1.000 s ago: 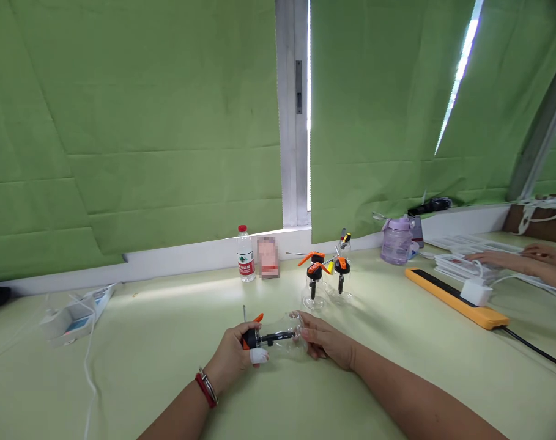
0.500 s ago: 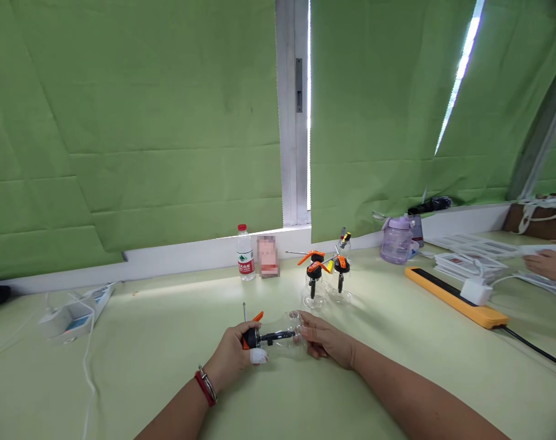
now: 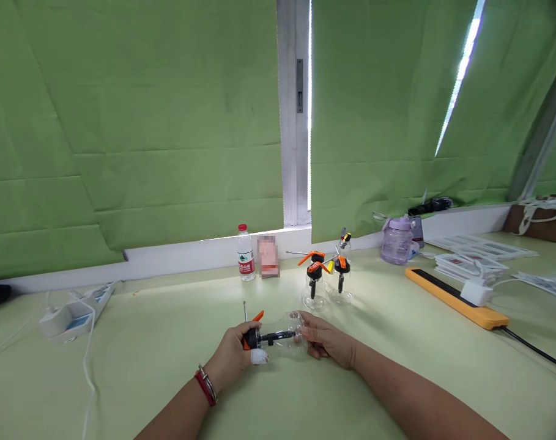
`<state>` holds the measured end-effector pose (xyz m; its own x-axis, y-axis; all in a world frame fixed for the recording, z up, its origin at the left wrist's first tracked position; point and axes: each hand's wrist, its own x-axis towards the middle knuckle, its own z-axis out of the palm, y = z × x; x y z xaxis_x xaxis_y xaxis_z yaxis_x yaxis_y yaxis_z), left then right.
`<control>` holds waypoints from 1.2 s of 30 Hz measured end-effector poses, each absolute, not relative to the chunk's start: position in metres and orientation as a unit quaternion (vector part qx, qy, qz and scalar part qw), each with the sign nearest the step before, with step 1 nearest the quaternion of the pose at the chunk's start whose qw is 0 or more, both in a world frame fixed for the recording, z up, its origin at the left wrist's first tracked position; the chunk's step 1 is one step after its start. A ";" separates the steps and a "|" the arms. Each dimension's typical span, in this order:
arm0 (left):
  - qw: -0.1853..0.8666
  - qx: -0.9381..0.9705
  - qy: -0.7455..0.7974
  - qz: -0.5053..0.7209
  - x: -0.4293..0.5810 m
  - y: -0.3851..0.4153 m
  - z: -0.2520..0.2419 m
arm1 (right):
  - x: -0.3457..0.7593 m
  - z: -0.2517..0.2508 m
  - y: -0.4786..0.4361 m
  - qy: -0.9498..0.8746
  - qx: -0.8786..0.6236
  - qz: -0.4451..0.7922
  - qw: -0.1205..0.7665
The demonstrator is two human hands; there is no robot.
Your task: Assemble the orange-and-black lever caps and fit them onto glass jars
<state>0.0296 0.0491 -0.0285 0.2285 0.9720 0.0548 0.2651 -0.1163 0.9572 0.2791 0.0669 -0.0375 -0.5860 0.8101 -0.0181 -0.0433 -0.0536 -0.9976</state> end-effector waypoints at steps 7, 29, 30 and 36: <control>0.446 0.648 0.486 0.381 0.031 0.047 -0.025 | 0.279 -0.037 0.065 -0.609 -0.328 0.641 0.332; 0.344 0.652 0.457 0.498 0.038 0.035 -0.012 | 0.266 -0.043 0.053 -0.801 -0.378 0.379 0.269; 0.335 0.657 0.458 0.497 0.039 0.034 -0.012 | 0.263 -0.044 0.050 -0.815 -0.380 0.347 0.266; 0.302 0.691 0.449 0.480 0.043 0.026 -0.013 | 0.248 -0.043 0.042 -0.868 -0.370 0.208 0.256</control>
<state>0.0431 0.0265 -0.0132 0.1373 0.9096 0.3922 0.3312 -0.4153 0.8473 0.2483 0.0422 -0.0429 -0.5949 0.7491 0.2915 0.5356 0.6398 -0.5512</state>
